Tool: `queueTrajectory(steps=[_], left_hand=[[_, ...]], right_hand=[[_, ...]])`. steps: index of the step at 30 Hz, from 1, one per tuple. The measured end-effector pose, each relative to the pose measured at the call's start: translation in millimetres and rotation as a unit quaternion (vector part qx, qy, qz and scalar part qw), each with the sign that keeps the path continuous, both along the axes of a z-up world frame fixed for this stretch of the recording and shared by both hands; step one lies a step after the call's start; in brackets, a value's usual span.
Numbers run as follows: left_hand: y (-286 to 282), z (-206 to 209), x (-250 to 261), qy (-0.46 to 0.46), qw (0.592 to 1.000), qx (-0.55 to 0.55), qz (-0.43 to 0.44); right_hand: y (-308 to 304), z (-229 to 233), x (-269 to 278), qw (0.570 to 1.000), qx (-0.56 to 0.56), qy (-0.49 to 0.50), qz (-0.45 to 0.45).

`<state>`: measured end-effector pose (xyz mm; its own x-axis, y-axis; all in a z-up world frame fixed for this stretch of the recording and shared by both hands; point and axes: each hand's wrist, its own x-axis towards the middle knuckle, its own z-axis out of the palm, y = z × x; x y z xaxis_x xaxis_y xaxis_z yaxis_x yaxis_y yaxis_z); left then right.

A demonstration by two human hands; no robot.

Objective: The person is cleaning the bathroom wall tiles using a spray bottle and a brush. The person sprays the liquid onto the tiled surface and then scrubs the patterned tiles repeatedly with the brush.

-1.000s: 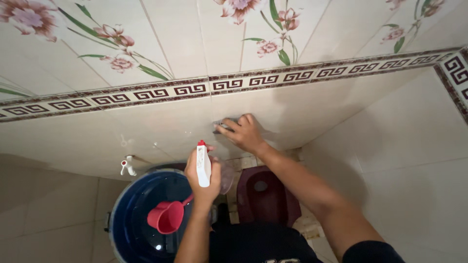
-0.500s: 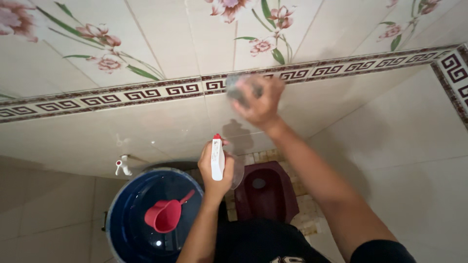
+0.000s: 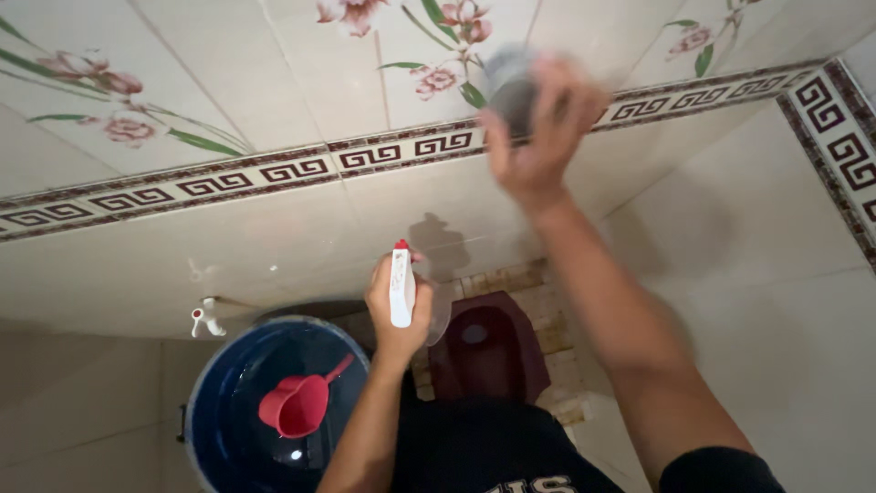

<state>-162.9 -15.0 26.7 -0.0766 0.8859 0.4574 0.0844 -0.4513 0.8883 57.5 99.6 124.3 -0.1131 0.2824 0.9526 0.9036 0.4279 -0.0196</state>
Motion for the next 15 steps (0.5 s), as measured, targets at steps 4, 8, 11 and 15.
queueTrajectory(steps=[4,8,11,15], left_hand=[[4.3,3.8,10.1,-0.005,0.999,0.041,-0.013],[5.7,6.4,12.2,-0.017,0.999,-0.041,-0.027],[5.9,4.1,10.8,-0.002,1.000,-0.007,-0.026],[6.0,4.0,10.1,0.008,0.999,0.031,-0.022]], right_hand=[[3.3,13.8,8.1,0.999,0.039,0.022,-0.007],[4.1,-90.4,1.5,0.989,-0.049,-0.111,0.085],[-15.3,-172.8,-0.2,0.931,-0.230,-0.265,0.096],[-25.7,-212.5,14.0,0.933,-0.241,-0.267,0.027]])
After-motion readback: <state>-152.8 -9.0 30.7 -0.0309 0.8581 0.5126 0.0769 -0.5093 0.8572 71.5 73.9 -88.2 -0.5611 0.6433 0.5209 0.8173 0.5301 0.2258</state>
